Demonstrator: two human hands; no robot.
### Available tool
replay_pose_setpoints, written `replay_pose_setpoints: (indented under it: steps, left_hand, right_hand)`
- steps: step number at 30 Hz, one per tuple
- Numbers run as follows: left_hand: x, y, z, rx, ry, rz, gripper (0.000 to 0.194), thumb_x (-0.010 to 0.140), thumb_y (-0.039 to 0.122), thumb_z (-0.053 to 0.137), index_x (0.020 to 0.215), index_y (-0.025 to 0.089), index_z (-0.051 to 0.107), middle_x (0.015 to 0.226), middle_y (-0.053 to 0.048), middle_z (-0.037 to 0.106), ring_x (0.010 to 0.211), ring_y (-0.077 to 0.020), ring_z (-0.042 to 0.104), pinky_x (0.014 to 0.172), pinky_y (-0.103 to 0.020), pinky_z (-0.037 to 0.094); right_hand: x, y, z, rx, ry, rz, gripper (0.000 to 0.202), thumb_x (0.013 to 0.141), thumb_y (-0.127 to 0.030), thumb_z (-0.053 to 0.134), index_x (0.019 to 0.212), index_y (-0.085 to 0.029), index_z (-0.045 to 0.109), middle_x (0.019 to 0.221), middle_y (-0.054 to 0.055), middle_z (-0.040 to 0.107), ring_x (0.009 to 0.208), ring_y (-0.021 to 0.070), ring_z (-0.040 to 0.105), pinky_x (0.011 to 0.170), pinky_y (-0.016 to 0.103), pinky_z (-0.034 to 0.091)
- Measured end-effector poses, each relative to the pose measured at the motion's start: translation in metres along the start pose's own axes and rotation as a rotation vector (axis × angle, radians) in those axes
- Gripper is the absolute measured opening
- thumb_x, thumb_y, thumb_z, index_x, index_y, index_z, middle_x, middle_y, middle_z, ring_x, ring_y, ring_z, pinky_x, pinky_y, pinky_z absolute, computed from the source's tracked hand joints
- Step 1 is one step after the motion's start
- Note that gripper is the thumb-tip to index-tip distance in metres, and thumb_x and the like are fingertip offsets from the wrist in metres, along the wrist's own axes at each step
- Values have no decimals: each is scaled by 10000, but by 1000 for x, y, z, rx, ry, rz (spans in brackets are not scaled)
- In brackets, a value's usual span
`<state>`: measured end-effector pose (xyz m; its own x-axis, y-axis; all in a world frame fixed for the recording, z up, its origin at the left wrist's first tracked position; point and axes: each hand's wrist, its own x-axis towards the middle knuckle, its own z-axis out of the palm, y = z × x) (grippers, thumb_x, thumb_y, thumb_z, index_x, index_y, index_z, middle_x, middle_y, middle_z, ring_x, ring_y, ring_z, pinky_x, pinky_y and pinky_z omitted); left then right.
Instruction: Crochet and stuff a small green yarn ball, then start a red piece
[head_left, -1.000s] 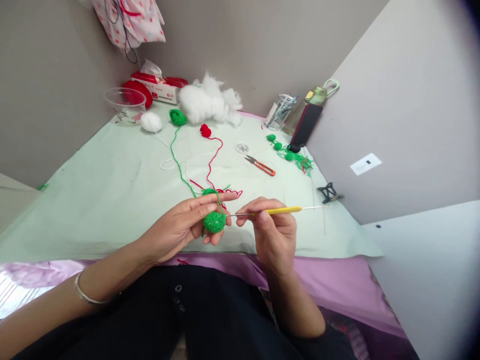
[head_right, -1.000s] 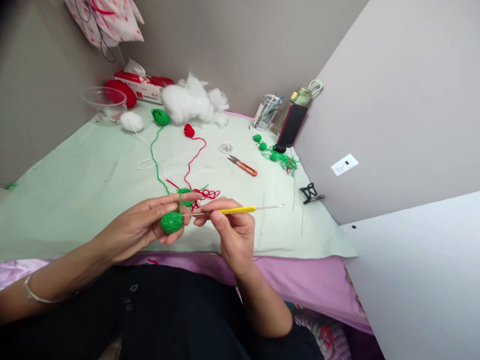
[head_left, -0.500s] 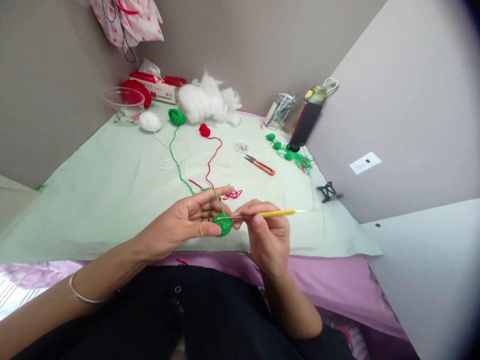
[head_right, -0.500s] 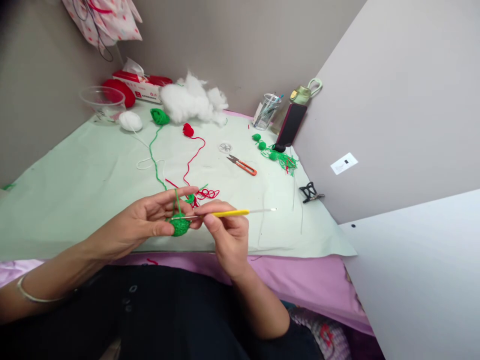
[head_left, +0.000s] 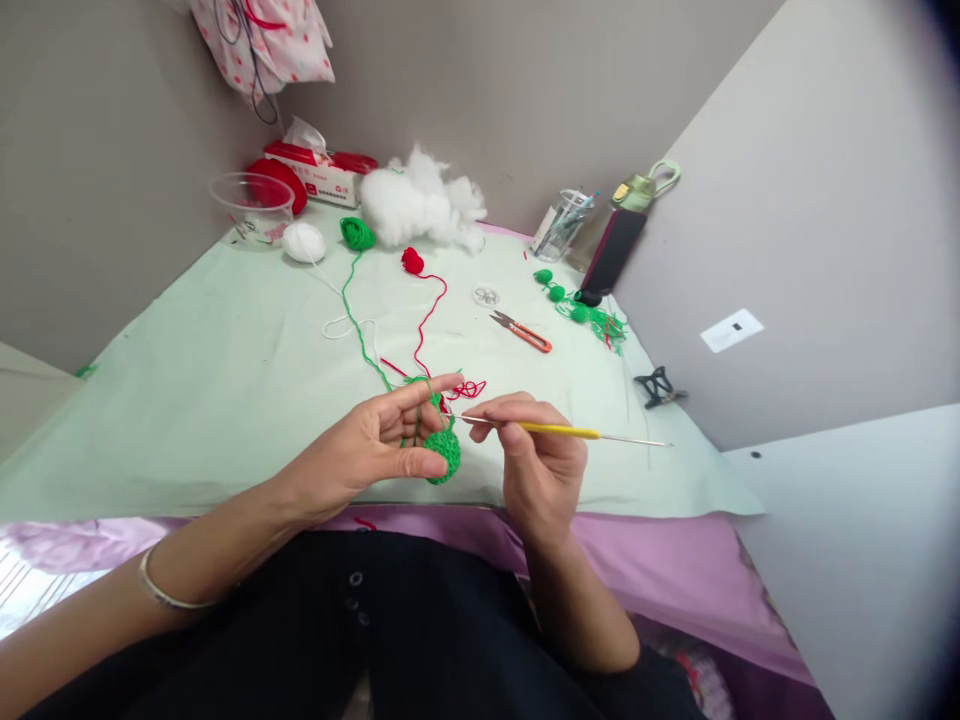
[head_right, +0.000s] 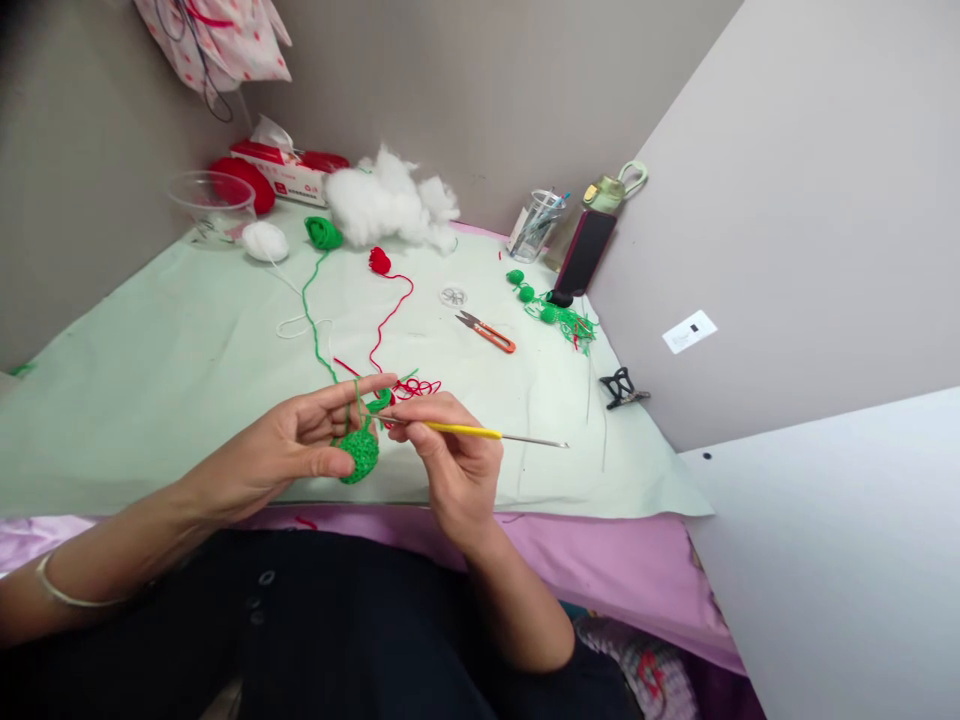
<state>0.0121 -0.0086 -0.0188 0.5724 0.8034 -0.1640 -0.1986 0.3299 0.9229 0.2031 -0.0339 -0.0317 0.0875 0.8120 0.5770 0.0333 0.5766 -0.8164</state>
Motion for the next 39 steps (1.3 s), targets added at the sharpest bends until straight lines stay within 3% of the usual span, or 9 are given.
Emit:
replay_pose_setpoints:
  steps: [3,6,9,12,18,27,30,32,39]
  left_hand:
    - [1,1,0,3,-33,-4,707,763,204,845,1419,341,621,1152,-51,659,1069,-230,580,856,-322,493]
    - [2,1,1,-32,-44,29,435,814,242,814,1239,300,738,1111,-45,685,1081,-230,605,916,-335,484]
    - [2,0,3,-101,-12,66,215,856,283,782,1069,252,778,1004,-31,688,940,-193,634,904,-347,492]
    - [2,0,4,-127,0,57,214,861,296,780,1067,242,775,1027,-36,682,908,-184,633,874,-353,517]
    - [2,0,4,-129,-8,58,215,868,299,778,1073,235,764,996,-31,667,925,-181,627,859,-344,541]
    - [2,-2,3,-76,-16,89,204,866,267,771,1064,229,741,1003,-23,661,889,-167,625,846,-337,530]
    - [1,-3,2,-14,-8,78,288,852,261,789,1134,262,734,1084,-29,664,1022,-189,619,905,-324,501]
    - [1,-2,1,34,-15,58,454,836,258,805,1273,310,691,1131,-30,657,1106,-207,603,941,-325,481]
    - [2,3,1,118,-29,77,999,744,235,875,1589,372,359,1061,-4,620,1082,-199,596,1035,-369,441]
  right_hand:
    - [-2,-1,0,-7,-1,11,133,987,-298,611,997,-257,737,927,40,764,738,163,696,658,337,595]
    - [-4,-2,0,-47,61,-10,137,985,-270,607,1010,-253,741,923,39,754,730,159,689,660,336,590]
    - [-3,-3,-1,-38,155,-8,147,983,-231,604,1014,-249,747,915,34,746,712,150,675,655,330,571]
    - [-3,-3,-3,26,183,8,159,992,-212,592,1016,-251,744,908,26,746,707,142,668,657,321,552]
    - [-5,-4,-3,61,100,-15,173,985,-195,600,1038,-252,755,927,28,738,718,146,678,638,317,559]
    - [-7,-8,-1,-125,68,-58,208,986,-162,578,1051,-264,748,940,31,742,746,153,682,675,328,583]
    - [-8,-7,0,-107,55,-56,193,994,-198,578,1050,-272,747,937,37,746,749,162,681,671,341,583]
    - [-8,-5,1,-43,38,-39,173,998,-238,584,1043,-278,746,935,39,751,741,166,679,658,346,581]
    - [-11,0,1,-34,-125,-97,227,982,-160,602,1107,-273,753,1014,49,760,959,195,698,820,378,592]
